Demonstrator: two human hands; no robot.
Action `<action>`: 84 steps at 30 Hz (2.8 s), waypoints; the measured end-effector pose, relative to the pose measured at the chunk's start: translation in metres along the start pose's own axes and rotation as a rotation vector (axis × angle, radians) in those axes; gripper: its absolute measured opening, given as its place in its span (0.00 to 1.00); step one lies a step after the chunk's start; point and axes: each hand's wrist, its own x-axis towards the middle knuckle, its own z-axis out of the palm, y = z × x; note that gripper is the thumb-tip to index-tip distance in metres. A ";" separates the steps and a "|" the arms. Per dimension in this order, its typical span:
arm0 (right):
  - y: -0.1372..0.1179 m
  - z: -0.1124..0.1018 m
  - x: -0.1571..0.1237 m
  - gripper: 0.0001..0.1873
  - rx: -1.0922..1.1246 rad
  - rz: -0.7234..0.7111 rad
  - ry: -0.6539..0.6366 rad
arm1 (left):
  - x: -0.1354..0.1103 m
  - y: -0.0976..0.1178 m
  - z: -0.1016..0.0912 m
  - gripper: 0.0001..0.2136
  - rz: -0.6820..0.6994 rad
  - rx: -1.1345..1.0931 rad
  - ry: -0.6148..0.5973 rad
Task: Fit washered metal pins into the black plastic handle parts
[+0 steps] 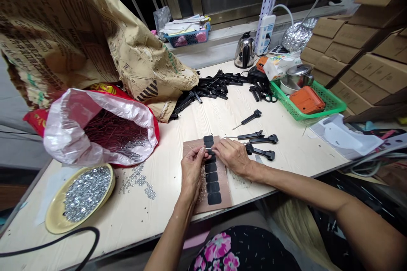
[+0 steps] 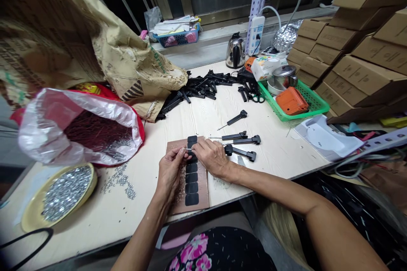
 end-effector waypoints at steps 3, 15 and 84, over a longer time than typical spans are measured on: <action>0.002 -0.003 0.000 0.09 0.112 0.051 -0.062 | 0.001 0.000 -0.001 0.16 -0.014 0.030 -0.026; 0.007 0.000 -0.004 0.13 -0.055 -0.120 0.010 | -0.001 0.007 0.011 0.16 -0.166 -0.114 0.007; 0.027 -0.001 -0.015 0.08 -0.080 -0.207 -0.175 | -0.012 -0.008 -0.036 0.17 0.829 1.497 -0.335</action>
